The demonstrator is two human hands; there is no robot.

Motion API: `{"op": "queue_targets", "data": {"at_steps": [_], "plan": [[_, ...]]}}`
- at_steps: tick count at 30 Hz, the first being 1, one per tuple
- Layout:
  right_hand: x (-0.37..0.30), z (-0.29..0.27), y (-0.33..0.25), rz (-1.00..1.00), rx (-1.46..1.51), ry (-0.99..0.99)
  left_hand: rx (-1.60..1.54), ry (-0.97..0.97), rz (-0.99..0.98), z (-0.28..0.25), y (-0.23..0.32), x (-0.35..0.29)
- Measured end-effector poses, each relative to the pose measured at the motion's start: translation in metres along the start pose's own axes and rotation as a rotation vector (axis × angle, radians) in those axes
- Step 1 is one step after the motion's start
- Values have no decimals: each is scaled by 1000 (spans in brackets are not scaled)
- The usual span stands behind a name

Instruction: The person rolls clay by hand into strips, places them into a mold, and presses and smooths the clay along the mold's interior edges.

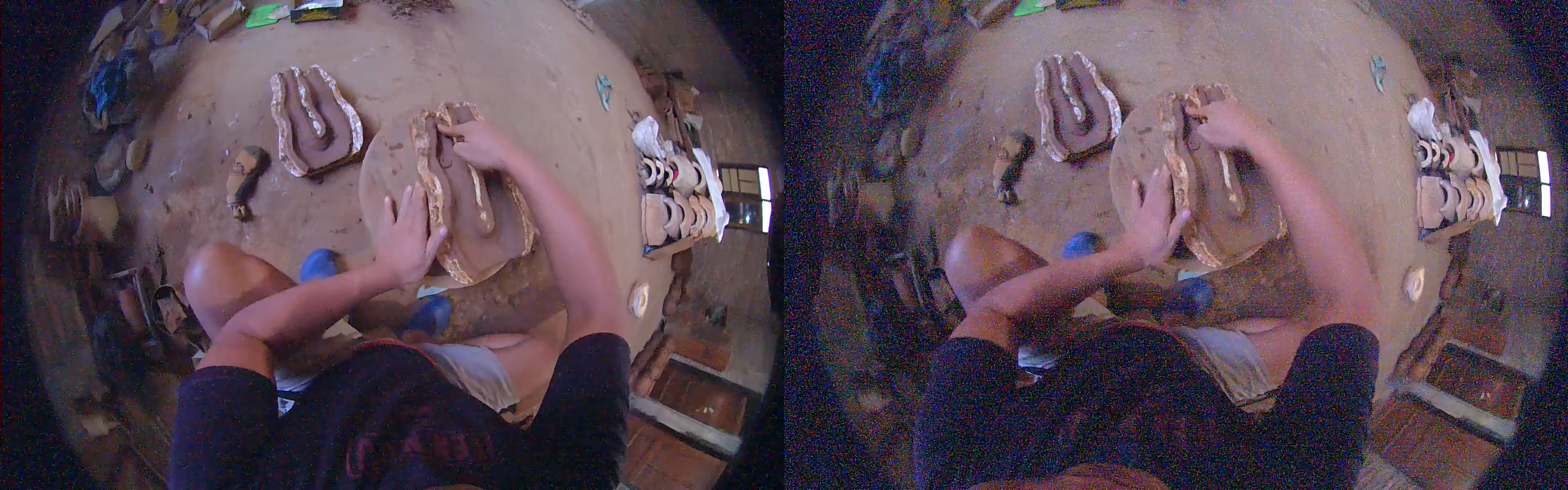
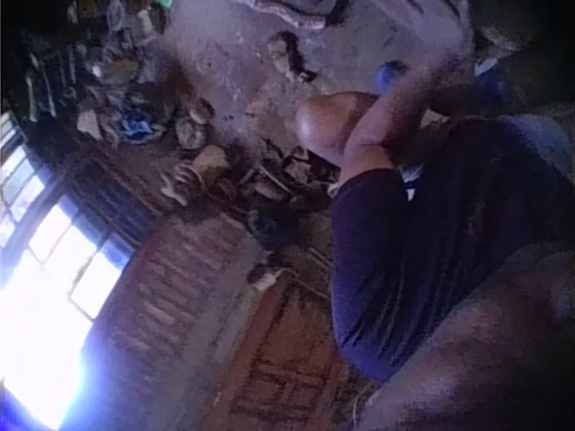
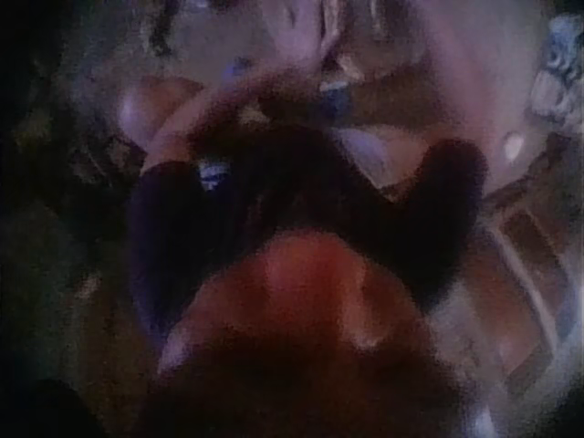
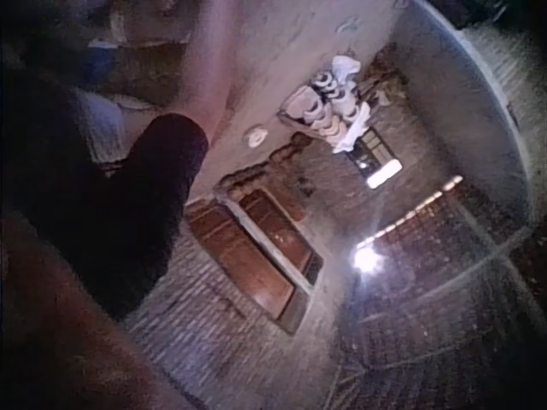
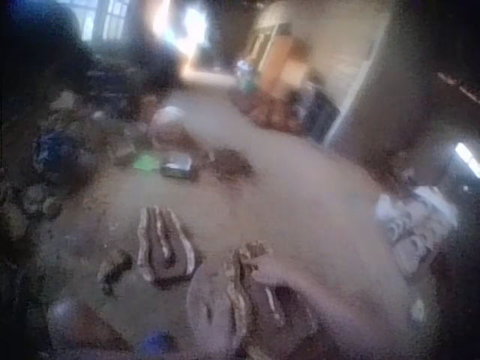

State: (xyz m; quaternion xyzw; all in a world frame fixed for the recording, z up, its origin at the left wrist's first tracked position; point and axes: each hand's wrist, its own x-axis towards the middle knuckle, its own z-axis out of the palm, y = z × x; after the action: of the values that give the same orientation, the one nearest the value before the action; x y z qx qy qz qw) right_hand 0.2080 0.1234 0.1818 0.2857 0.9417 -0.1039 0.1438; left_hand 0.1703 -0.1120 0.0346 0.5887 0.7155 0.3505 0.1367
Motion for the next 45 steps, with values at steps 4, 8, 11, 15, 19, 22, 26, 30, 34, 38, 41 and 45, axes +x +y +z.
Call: {"op": "queue_targets", "data": {"at_steps": [4,8,11,15,19,22,26,30,34,38,41,45], "plan": [[-8,9,1,-67,-131,-191,5,21,13,6,-3,-1],[-46,15,-6,-77,-108,-247,18,40,49,4,-12,1],[-81,13,-24,31,-179,-275,62,10,53,-3,-13,7],[-112,41,-43,111,-220,-374,58,-38,91,-12,-22,16],[-105,39,-27,49,-105,-188,89,-45,133,-18,-23,24],[-78,12,-16,57,-34,-47,126,-30,136,-20,-27,24],[-76,11,-5,-16,-183,-109,147,-41,147,-25,-23,35],[-109,32,-32,17,-155,-247,195,-74,156,-29,-31,34],[-141,73,-43,16,-237,-221,191,-92,153,-33,-29,38],[-161,79,-60,-43,-279,-262,224,-50,193,-33,-36,38],[-153,68,-46,-79,-143,-235,218,-64,190,-36,-39,39],[-110,56,-18,59,266,141,198,-115,175,-36,-31,47]]}}
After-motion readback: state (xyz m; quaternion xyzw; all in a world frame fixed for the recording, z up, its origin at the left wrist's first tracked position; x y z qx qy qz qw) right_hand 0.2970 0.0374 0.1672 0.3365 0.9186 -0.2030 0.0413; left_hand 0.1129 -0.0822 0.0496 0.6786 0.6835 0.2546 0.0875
